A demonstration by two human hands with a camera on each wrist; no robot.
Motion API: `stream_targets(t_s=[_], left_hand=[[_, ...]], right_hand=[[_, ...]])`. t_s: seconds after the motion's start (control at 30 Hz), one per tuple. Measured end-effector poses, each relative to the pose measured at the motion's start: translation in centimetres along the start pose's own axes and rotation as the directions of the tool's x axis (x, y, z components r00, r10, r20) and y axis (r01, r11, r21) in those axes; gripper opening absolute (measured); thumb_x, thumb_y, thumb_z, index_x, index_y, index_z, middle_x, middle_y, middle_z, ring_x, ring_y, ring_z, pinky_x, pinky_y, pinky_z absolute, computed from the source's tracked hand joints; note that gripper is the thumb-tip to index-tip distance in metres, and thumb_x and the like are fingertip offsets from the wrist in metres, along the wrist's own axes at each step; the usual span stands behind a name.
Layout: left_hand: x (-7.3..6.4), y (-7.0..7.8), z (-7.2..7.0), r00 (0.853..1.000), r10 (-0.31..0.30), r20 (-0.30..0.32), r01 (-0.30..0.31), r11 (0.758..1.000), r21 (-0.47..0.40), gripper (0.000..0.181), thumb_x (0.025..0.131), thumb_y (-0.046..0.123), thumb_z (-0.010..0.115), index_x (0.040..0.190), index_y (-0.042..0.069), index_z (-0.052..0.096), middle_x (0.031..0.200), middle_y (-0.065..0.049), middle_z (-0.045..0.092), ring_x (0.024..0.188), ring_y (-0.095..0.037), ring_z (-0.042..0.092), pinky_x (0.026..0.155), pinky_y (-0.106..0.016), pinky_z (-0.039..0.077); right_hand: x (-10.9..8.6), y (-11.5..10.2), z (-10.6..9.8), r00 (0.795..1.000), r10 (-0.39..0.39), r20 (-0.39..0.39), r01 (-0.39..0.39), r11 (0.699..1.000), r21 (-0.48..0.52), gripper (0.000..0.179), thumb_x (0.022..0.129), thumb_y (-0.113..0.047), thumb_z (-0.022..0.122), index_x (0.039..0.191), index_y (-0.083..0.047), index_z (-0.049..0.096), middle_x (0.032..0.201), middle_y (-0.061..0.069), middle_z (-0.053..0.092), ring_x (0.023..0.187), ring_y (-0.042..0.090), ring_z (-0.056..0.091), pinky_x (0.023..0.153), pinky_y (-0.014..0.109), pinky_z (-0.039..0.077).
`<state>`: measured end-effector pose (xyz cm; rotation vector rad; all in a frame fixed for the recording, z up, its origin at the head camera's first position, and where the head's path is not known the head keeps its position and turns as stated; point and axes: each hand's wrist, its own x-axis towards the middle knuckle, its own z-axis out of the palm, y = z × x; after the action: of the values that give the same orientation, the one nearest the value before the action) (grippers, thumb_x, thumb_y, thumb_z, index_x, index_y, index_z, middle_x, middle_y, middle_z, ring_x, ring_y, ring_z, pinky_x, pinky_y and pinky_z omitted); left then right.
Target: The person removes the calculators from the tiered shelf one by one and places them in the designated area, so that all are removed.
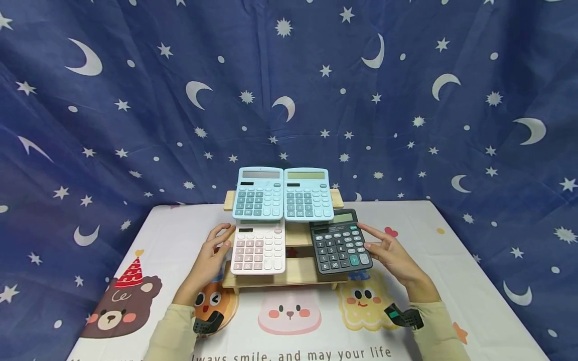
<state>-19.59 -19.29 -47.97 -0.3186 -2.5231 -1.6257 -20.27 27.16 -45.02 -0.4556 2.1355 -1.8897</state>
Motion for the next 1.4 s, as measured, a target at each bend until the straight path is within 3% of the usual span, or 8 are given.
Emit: stream_targets(t_s=[0.07,0.17,0.37,0.6,0.77,1.03,1.4], left_hand=[[0.0,0.0,0.0,1.0,0.001,0.0,-0.001,1.0,-0.004,0.044,0.107,0.012,0.046,0.149,-0.002,0.045,0.161,-0.017,0.032,0.152,-0.039,0.027,0.105,-0.03,0.04],[-0.1,0.2,0.0,1.0,0.012,-0.002,-0.012,1.0,-0.002,0.044,0.107,0.011,0.046,0.149,-0.003,0.045,0.161,-0.018,0.032,0.151,-0.04,0.027,0.105,-0.033,0.042],[-0.1,0.7,0.0,1.0,0.016,-0.002,-0.016,1.0,-0.002,0.044,0.107,0.011,0.046,0.148,-0.003,0.046,0.16,-0.019,0.033,0.151,-0.042,0.028,0.107,-0.05,0.042],[-0.1,0.6,0.0,1.0,0.015,-0.004,-0.015,1.0,0.0,0.043,0.107,0.01,0.046,0.148,-0.003,0.046,0.16,-0.018,0.033,0.151,-0.041,0.027,0.106,-0.047,0.043],[0.0,0.3,0.0,1.0,0.02,-0.004,-0.02,1.0,0.008,0.044,0.107,0.01,0.045,0.149,-0.003,0.045,0.16,-0.019,0.032,0.152,-0.041,0.027,0.106,-0.043,0.043],[-0.1,0.3,0.1,1.0,0.01,0.005,-0.01,1.0,-0.02,0.044,0.107,0.009,0.043,0.149,-0.005,0.043,0.161,-0.02,0.029,0.153,-0.043,0.023,0.111,-0.061,0.037],[-0.1,0.3,0.1,1.0,0.016,0.006,-0.016,1.0,-0.007,0.044,0.108,0.011,0.043,0.149,-0.005,0.043,0.162,-0.02,0.029,0.152,-0.044,0.024,0.111,-0.063,0.037]], right_hand=[[-0.2,0.0,-0.5,1.0,-0.01,0.001,0.01,1.0,-0.001,0.061,0.106,-0.013,0.052,0.158,0.001,0.025,0.114,-0.011,0.076,0.106,0.007,0.072,0.091,0.021,0.056],[-0.4,0.1,-1.2,0.999,-0.033,0.015,0.033,0.999,0.006,0.059,0.106,-0.011,0.05,0.158,0.003,0.025,0.115,-0.01,0.075,0.106,0.007,0.072,0.091,0.021,0.056],[-1.1,0.1,-2.7,0.997,-0.062,0.046,0.063,0.998,-0.017,0.056,0.106,-0.009,0.048,0.158,-0.001,0.029,0.11,-0.005,0.078,0.106,0.009,0.073,0.093,0.019,0.054],[-1.8,0.3,-4.3,0.991,-0.121,0.054,0.122,0.993,-0.009,0.05,0.106,-0.003,0.044,0.156,-0.004,0.036,0.112,-0.004,0.077,0.101,0.009,0.074,0.086,0.023,0.058],[-2.2,0.5,-5.1,0.991,-0.129,0.024,0.129,0.992,0.004,0.049,0.106,-0.003,0.044,0.155,-0.005,0.039,0.112,-0.005,0.077,0.099,0.008,0.074,0.085,0.022,0.058],[-3.0,0.6,-6.7,0.994,-0.105,-0.043,0.105,0.994,-0.012,0.05,0.107,-0.006,0.046,0.156,-0.006,0.038,0.115,-0.008,0.076,0.102,0.005,0.073,0.085,0.02,0.057],[-3.5,1.1,-8.1,0.985,-0.096,-0.142,0.104,0.993,0.051,0.048,0.107,-0.009,0.047,0.154,-0.013,0.043,0.114,-0.01,0.075,0.099,0.003,0.072,0.08,0.02,0.058]])
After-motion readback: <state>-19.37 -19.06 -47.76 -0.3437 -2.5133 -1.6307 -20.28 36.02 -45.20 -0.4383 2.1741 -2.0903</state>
